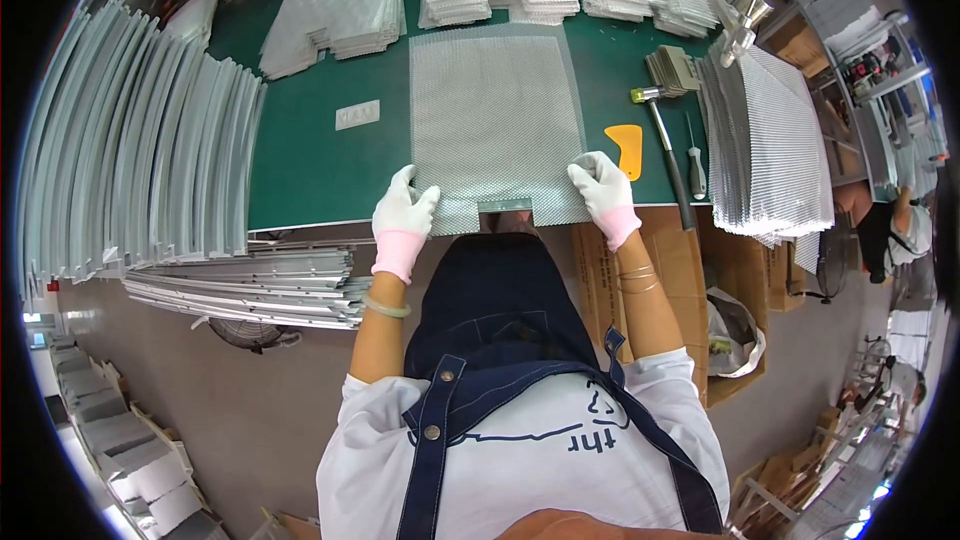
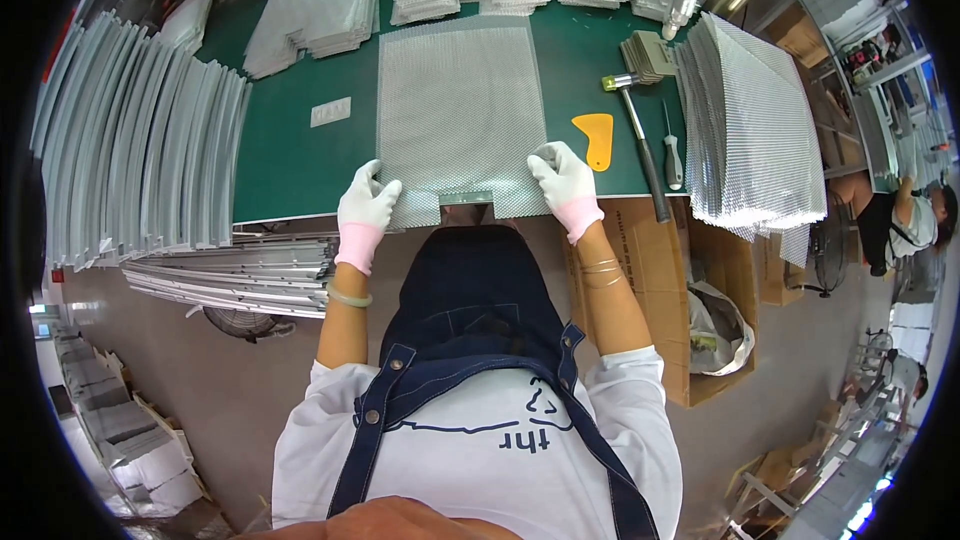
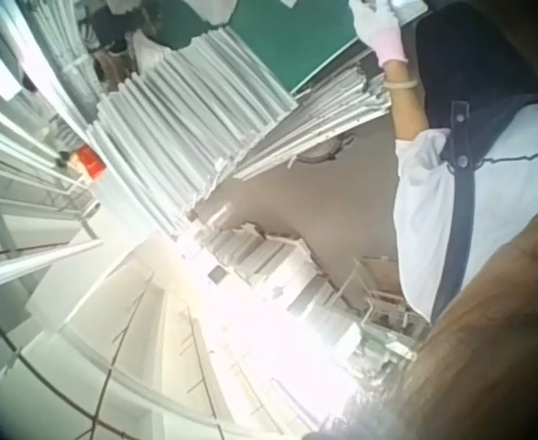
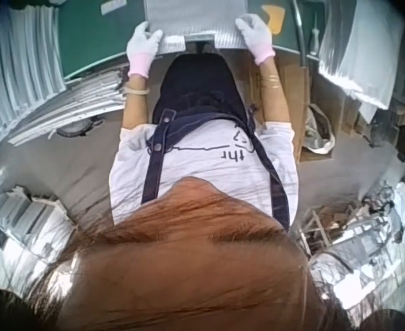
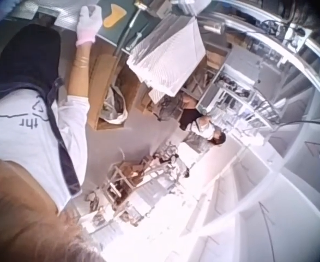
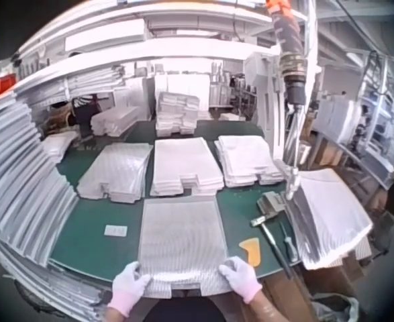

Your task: Assembling mesh filters by attaching components and using tools like an electric screwdriver and hammer.

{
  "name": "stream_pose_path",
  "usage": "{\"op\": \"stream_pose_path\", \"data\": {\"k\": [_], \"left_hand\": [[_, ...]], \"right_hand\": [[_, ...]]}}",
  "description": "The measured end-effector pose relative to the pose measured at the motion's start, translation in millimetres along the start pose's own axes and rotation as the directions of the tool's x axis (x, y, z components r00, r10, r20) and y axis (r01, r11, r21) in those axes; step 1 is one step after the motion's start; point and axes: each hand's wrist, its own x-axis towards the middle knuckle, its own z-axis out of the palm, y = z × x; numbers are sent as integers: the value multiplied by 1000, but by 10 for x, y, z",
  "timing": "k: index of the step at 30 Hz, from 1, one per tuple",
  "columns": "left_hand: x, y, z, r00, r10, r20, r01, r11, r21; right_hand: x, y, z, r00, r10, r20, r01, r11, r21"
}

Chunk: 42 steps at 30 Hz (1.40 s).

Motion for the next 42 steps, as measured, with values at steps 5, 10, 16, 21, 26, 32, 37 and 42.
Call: {"op": "stream_pose_path", "data": {"k": [5,10,16,21,26,32,37,42], "left_hand": [[13,64,-29,1000,-8,18,6,995,103],[4,48,48,999,31,19,-33,993,112],[-39,19,32,1000,16,-3,-14,958,287],[-38,149,-38,996,45,74,-71,914,399],[102,327,-167,958,111,265,-254,756,603],[358,436,-218,908,310,282,-410,523,747],[380,600,-59,883,337,328,-447,386,807],[425,687,-21,765,442,468,-623,324,712]], "right_hand": [[6,-12,9,1000,-25,-15,24,997,-71],[-6,143,12,996,-73,-60,63,986,-156],[-63,-51,77,998,-47,-29,34,938,-344],[-39,-162,94,998,-19,-61,-22,794,-608],[-67,-358,51,968,-217,-130,-17,458,-889],[122,-318,-72,995,-96,29,74,510,-857],[726,-792,-690,871,-465,-158,300,758,-579],[2114,-1147,-1425,615,-620,-488,-39,594,-804]]}}
